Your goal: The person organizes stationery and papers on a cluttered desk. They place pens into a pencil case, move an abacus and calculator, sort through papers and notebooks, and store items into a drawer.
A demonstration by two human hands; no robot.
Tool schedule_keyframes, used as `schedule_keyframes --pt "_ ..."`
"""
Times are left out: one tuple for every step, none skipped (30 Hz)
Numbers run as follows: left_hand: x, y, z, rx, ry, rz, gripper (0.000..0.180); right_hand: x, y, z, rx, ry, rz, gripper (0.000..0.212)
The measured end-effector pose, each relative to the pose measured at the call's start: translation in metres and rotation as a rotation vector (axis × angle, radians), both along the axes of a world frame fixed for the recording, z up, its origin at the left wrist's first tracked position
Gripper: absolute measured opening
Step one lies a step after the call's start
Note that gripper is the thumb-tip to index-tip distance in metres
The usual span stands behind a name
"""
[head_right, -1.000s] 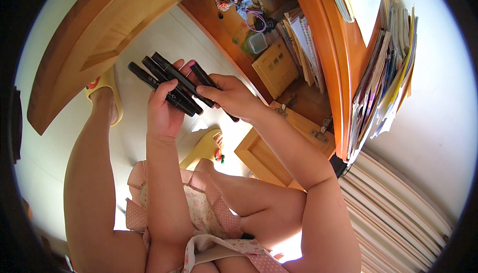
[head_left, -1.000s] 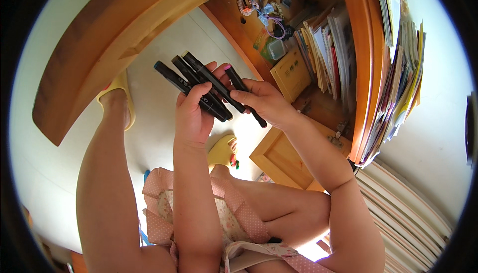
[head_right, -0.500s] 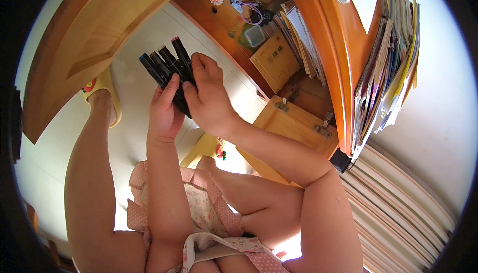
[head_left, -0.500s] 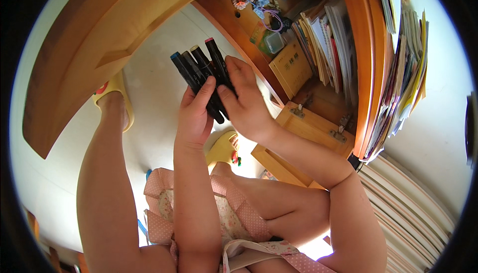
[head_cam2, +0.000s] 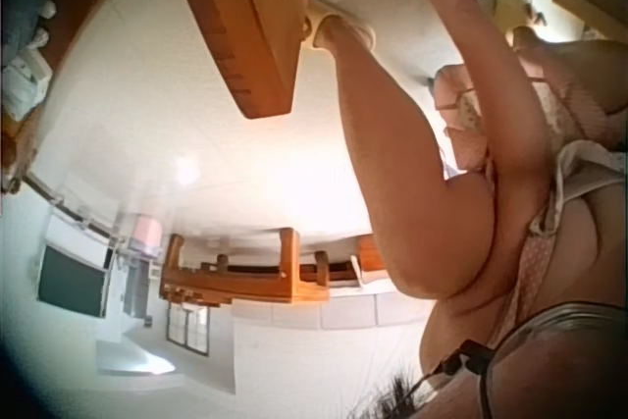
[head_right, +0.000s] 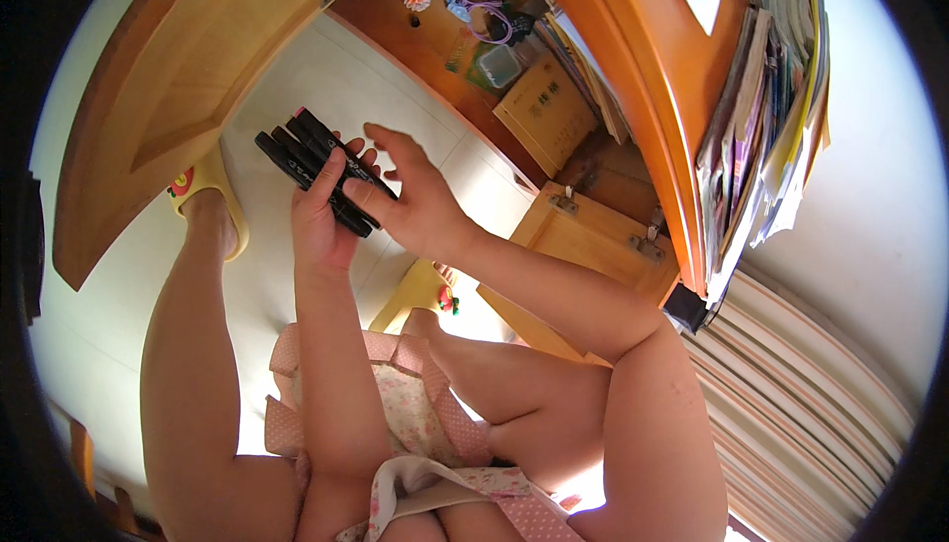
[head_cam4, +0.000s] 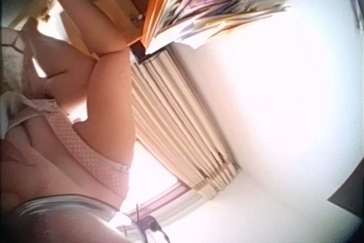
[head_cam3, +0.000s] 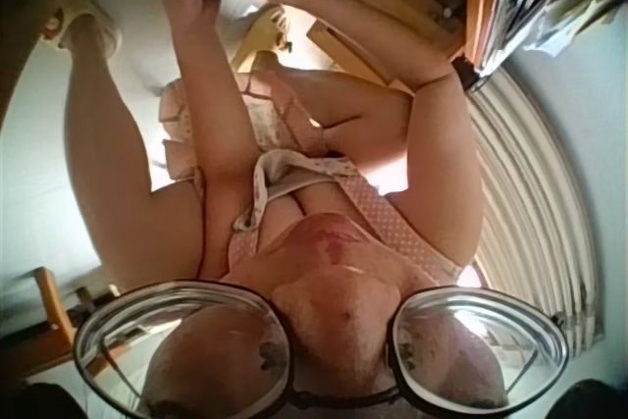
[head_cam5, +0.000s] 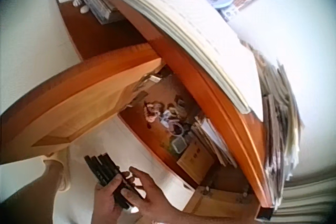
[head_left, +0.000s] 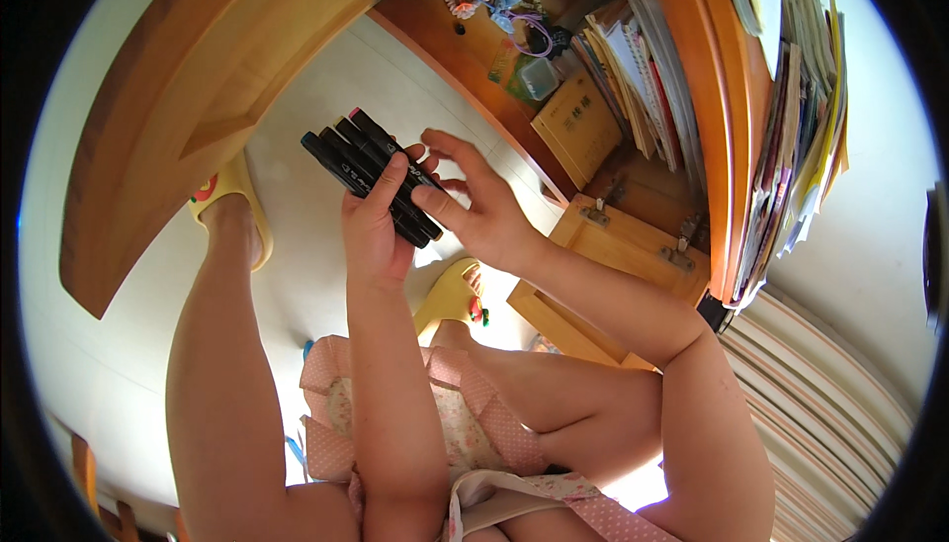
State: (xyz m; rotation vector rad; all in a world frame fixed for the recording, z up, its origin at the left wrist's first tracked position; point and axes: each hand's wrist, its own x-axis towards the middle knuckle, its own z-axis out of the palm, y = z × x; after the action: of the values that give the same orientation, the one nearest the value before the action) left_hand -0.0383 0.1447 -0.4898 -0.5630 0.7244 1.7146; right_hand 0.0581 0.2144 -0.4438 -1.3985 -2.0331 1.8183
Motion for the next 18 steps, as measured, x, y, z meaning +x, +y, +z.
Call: schedule_keyframes --pt "0.001 0.001 0.001 -0.023 -0.016 -0.022 0.025 0.0 -0.001 0.002 -0.014 0.012 0.045 0.061" --pt "0.002 0.001 0.002 0.04 -0.014 -0.03 0.026 -0.002 -0.001 0.005 -0.004 0.032 0.036 0.061" --pt "0.003 0.001 0.003 0.072 -0.02 -0.052 0.027 -0.004 0.0 0.008 0.0 0.042 0.022 0.061" --pt "0.004 0.001 0.005 0.157 -0.02 -0.058 0.028 -0.005 0.002 0.012 -0.014 0.023 -0.005 0.061" --pt "0.006 0.002 0.006 0.138 0.008 -0.097 0.03 -0.003 0.006 0.019 0.018 0.034 0.026 0.059" --pt "0.008 0.001 0.007 0.181 0.037 -0.11 0.033 -0.004 0.006 0.026 0.072 0.028 0.051 0.058" --pt "0.011 0.003 0.009 0.226 0.058 -0.13 0.035 -0.004 0.009 0.034 0.124 0.028 0.065 0.058" --pt "0.014 0.004 0.012 0.232 0.085 -0.14 0.037 -0.002 0.011 0.044 0.175 0.027 0.073 0.057" --pt "0.016 0.005 0.015 0.247 0.098 -0.148 0.038 -0.001 0.012 0.056 0.265 0.029 0.08 0.056" --pt "0.017 0.008 0.02 0.285 0.115 -0.158 0.04 0.0 0.012 0.068 0.335 0.009 0.065 0.054" --pt "0.017 0.008 0.027 0.305 0.144 -0.202 0.044 0.0 0.012 0.083 0.363 0.047 0.065 0.05" --pt "0.015 0.009 0.035 0.385 0.159 -0.257 0.048 0.002 0.014 0.099 0.372 0.059 0.06 0.047" --pt "0.012 0.007 0.046 0.565 0.229 -0.284 0.052 0.006 0.015 0.117 0.225 0.011 0.046 0.039" --pt "0.009 0.008 0.058 0.624 0.289 -0.334 0.05 0.008 0.019 0.134 0.121 0.072 0.016 0.037" --pt "0.009 0.007 0.072 0.578 0.336 -0.392 0.047 0.014 0.022 0.152 0.097 0.112 0.031 0.038" --pt "0.008 0.006 0.087 0.504 0.387 -0.45 0.043 0.018 0.023 0.169 0.02 0.114 0.043 0.039" --pt "0.007 0.005 0.103 0.517 0.457 -0.526 0.042 0.021 0.023 0.184 -0.041 0.147 0.029 0.04" --pt "0.005 0.003 0.119 0.506 0.528 -0.601 0.04 0.027 0.021 0.201 -0.088 0.176 0.015 0.038"
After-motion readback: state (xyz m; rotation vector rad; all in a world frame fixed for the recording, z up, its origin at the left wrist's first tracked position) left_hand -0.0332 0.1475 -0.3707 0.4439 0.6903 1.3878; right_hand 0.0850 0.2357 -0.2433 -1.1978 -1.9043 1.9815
